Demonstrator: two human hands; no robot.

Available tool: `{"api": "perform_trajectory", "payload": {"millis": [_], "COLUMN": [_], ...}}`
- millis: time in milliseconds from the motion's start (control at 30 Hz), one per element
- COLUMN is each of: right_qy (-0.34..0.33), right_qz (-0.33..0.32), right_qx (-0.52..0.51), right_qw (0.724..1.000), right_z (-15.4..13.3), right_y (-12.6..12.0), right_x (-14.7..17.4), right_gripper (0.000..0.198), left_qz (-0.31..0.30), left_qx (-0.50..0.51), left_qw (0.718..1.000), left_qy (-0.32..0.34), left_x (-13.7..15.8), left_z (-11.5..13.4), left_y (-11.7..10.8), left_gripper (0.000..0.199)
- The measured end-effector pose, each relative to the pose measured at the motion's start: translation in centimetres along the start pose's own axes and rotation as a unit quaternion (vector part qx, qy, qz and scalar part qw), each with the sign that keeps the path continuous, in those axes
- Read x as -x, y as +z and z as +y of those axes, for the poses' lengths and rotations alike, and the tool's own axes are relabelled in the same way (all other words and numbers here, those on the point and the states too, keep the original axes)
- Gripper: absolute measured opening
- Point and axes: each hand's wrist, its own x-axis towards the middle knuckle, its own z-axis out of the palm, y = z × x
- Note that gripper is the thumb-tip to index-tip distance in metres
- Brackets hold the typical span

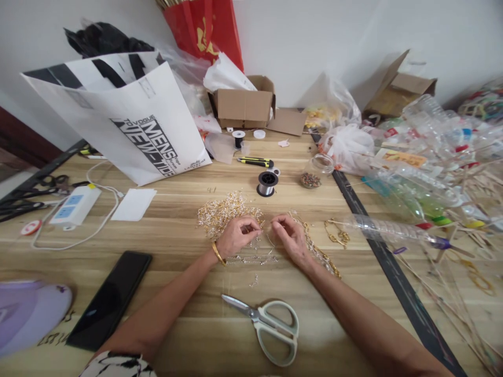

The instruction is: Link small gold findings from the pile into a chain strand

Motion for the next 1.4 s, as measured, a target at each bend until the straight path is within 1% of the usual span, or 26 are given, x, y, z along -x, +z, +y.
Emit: {"api": "perform_trajectory", "payload": {"millis": [133, 200, 433, 500, 567, 700, 800, 900, 1000, 1200, 1300, 1400], "right_qy": [0.008, 0.015, 0.003, -0.003, -0.003, -0.008, -0.009, 0.008, 0.026, 0.026, 0.025, 0.018], "right_qz": [0.02, 0.026, -0.024, -0.033, -0.061, -0.091, -0.129, -0.152, -0.155, -0.146, -0.138, -0.129], "right_qx": [-0.039, -0.041, -0.011, 0.003, 0.028, 0.089, 0.131, 0.15, 0.141, 0.09, 0.091, 0.104], "right_qw": [0.999, 0.999, 1.0, 0.999, 0.998, 0.992, 0.983, 0.977, 0.977, 0.985, 0.986, 0.986], "right_z": [0.6, 0.6, -1.0, -1.6, -2.4, -3.6, -4.0, -4.0, -4.0, -4.4, -4.1, -3.6], "right_y": [-0.2, -0.2, -0.5, -1.0, -1.5, -2.4, -2.4, -2.4, -2.4, -2.8, -2.9, -3.1], "right_x": [-0.1, -0.2, -0.8, -0.9, -1.0, -0.9, -0.5, -0.2, 0.0, 0.2, 0.3, 0.5], "right_gripper": [0.035, 0.037, 0.041, 0.038, 0.03, 0.027, 0.022, 0.015, 0.011, 0.013, 0.012, 0.012], "left_qz": [-0.008, -0.014, -0.036, -0.036, -0.033, -0.019, -0.013, -0.012, -0.014, -0.016, -0.023, -0.049], "left_qx": [0.006, 0.004, -0.022, -0.028, -0.034, -0.044, -0.058, -0.074, -0.074, -0.072, -0.104, -0.173], "left_qw": [1.0, 1.0, 0.998, 0.998, 0.998, 0.998, 0.998, 0.997, 0.996, 0.996, 0.993, 0.981], "left_qy": [0.022, 0.028, 0.036, 0.04, 0.041, 0.034, 0.034, 0.036, 0.037, 0.044, 0.053, 0.07], "left_x": [0.0, -0.1, -0.3, -0.3, -0.3, -0.4, -0.5, -0.6, -0.7, -0.9, -1.0, -1.2], "left_z": [0.1, 0.2, 0.7, 0.9, 1.1, 1.5, 1.8, 2.2, 2.8, 3.6, 3.2, 2.2], "left_y": [0.0, 0.1, 0.2, 0.2, 0.1, 0.1, 0.2, 0.4, 0.5, 0.6, 0.6, 0.7], "left_gripper": [0.009, 0.007, 0.008, 0.008, 0.008, 0.009, 0.01, 0.01, 0.009, 0.013, 0.014, 0.013]}}
